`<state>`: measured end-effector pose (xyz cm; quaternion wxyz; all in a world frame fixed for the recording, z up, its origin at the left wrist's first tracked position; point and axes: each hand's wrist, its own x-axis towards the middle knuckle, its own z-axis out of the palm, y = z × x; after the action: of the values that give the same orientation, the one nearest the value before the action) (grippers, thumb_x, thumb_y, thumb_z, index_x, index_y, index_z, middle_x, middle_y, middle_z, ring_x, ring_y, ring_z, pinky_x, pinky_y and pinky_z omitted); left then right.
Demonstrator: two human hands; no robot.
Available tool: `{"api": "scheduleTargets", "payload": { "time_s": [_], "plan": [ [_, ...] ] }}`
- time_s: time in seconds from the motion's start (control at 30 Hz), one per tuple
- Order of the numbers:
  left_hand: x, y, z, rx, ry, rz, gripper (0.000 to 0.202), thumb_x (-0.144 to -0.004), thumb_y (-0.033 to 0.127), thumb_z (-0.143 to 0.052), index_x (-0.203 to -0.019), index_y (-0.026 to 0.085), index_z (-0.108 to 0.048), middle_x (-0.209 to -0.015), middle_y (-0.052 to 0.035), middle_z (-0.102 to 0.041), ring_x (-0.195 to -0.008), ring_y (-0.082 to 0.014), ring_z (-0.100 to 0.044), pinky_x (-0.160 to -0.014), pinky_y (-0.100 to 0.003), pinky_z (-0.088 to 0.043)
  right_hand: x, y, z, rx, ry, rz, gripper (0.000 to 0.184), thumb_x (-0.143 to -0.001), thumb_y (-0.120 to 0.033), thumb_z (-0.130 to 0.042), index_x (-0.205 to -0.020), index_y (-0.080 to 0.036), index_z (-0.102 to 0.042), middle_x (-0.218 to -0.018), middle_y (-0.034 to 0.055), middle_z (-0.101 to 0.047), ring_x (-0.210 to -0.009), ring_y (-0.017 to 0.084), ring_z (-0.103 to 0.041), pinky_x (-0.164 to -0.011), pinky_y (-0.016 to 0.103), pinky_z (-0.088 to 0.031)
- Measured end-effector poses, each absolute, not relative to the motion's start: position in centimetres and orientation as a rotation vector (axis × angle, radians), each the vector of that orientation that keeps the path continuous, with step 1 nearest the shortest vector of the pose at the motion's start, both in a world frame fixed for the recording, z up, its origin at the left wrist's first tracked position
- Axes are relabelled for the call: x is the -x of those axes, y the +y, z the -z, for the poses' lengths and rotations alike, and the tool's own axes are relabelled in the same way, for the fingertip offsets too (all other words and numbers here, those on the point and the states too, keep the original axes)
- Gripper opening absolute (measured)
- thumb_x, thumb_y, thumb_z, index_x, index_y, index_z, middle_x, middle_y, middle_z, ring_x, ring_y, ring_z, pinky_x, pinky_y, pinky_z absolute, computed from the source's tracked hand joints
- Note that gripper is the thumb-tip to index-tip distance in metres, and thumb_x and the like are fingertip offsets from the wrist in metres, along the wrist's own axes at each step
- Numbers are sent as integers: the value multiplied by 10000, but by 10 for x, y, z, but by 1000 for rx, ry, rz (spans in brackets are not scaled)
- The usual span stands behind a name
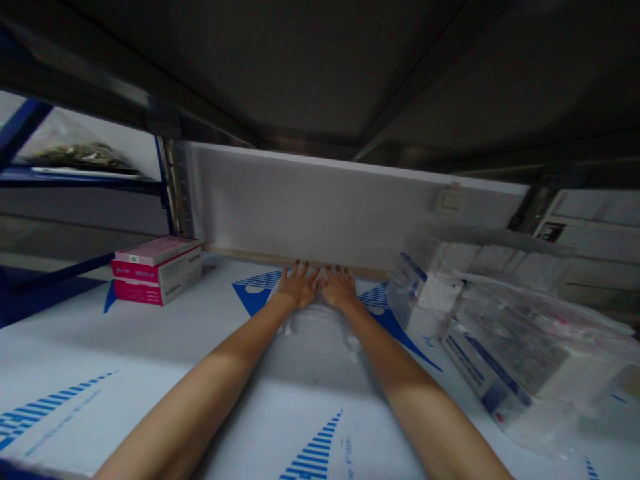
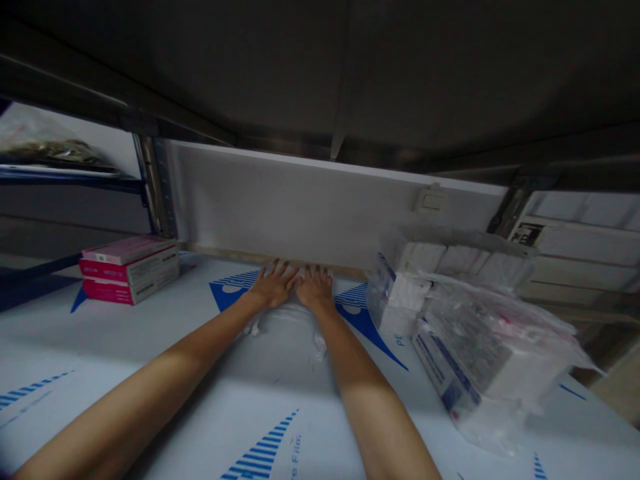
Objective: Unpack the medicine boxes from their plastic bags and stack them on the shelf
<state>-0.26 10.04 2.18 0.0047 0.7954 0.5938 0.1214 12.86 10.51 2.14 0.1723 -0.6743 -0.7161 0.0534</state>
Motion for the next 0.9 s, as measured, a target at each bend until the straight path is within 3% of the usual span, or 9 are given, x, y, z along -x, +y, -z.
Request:
{"api": "scheduleTargets", "payload": {
  "time_s": [0.13, 0.27, 0.47, 0.67, 0.8, 0.9],
  "plan": [
    [14, 108, 0, -2447, 1843, -238, 591, -1026, 458, -252, -1589, 283, -291, -1682, -58, -179, -1561, -305, -96, -1232, -589, -120, -124, 104, 3, 1960, -2079, -152, 640, -1027, -496, -282, -1606, -228, -230, -1694, 111, -179, -1563, 319, -99, -1241, 500, -87],
    [23, 112, 4, -2394, 1843, -152, 630, -1019, 501, -185, -1605, 274, -229, -1687, -64, -131, -1560, -315, -90, -1219, -619, -124, -123, 106, 10, 1995, -2074, -138, 695, -993, -622, -259, -1600, -283, -245, -1699, 84, -170, -1565, 344, -33, -1235, 541, -20],
    [24, 113, 4, -2381, 1828, -118, 641, -1013, 512, -152, -1608, 283, -219, -1692, -49, -124, -1562, -303, -88, -1226, -606, -100, -124, 110, 10, 2055, -2086, -236, 726, -976, -661, -241, -1591, -278, -278, -1692, 88, -198, -1555, 351, -125, -1231, 536, -92],
    [24, 114, 5, -2375, 1819, -150, 619, -1013, 525, -210, -1585, 304, -294, -1671, -67, -214, -1551, -311, -161, -1212, -639, -108, -127, 115, 8, 2044, -2066, -354, 718, -959, -659, -348, -1566, -277, -346, -1690, 75, -201, -1560, 338, -111, -1241, 545, -70],
    [25, 110, -1, -2369, 1807, -178, 598, -1011, 503, -252, -1576, 317, -313, -1670, -70, -223, -1545, -305, -195, -1212, -628, -139, -137, 120, -5, 1967, -1990, -383, 714, -930, -553, -526, -1545, -214, -391, -1616, 117, -385, -1510, 306, -307, -1219, 458, -246],
    [26, 107, -10, -2368, 1809, -240, 578, -1018, 495, -242, -1564, 331, -339, -1673, -78, -215, -1535, -320, -227, -1190, -633, -212, -150, 116, -25, 1836, -1930, -308, 609, -970, -416, -510, -1530, -200, -405, -1561, 116, -472, -1452, 234, -423, -1179, 358, -325]
  ]
}}
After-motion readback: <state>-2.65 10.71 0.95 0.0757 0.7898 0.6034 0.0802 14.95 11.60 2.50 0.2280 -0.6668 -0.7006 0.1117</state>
